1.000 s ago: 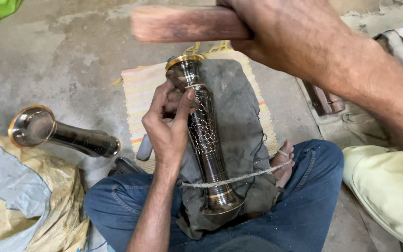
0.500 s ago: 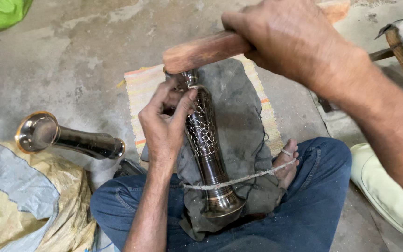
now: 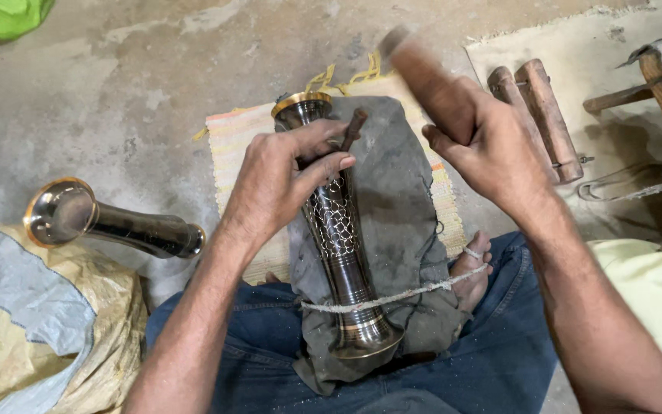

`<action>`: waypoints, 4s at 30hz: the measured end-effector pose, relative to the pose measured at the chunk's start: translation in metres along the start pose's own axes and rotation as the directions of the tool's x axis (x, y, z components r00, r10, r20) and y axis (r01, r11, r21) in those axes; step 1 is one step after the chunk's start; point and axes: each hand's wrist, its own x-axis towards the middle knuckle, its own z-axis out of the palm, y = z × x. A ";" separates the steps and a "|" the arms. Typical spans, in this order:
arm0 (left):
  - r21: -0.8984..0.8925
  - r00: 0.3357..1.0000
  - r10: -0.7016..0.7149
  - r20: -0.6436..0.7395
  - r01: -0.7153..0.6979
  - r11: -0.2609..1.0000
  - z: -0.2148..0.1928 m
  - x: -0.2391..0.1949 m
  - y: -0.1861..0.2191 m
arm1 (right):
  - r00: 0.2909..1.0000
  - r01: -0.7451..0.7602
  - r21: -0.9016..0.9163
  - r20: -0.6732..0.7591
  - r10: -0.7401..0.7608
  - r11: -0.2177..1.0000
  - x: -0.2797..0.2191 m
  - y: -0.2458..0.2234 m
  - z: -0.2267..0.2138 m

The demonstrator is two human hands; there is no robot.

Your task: The person sits on the floor and uses a chisel and wooden mallet to engrave a decorative pattern onto a brass vessel. They repeatedly strike the chisel to create indentations in the metal surface.

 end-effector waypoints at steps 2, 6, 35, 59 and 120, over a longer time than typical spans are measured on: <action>-0.003 0.995 -0.070 0.072 0.070 0.998 -0.002 0.003 0.002 | 0.997 -0.076 -0.146 0.005 0.078 0.986 -0.017 0.006 0.007; 0.043 0.980 0.078 0.182 -0.087 0.995 -0.009 0.010 0.001 | 0.952 -0.140 0.121 -0.256 0.167 0.983 -0.043 0.014 0.033; -0.620 0.854 -0.358 -0.378 0.054 0.783 0.035 -0.040 -0.013 | 0.978 0.061 -0.136 -0.188 -0.086 0.989 -0.030 0.001 0.029; -0.616 0.669 -0.435 -0.603 -0.045 0.786 0.065 -0.054 -0.008 | 0.704 0.709 -0.535 0.512 -0.492 0.459 0.109 -0.131 0.001; 0.068 0.974 0.065 0.216 -0.082 0.994 -0.003 0.015 0.003 | 0.960 -0.251 -0.167 -0.170 0.223 0.953 -0.057 0.028 0.049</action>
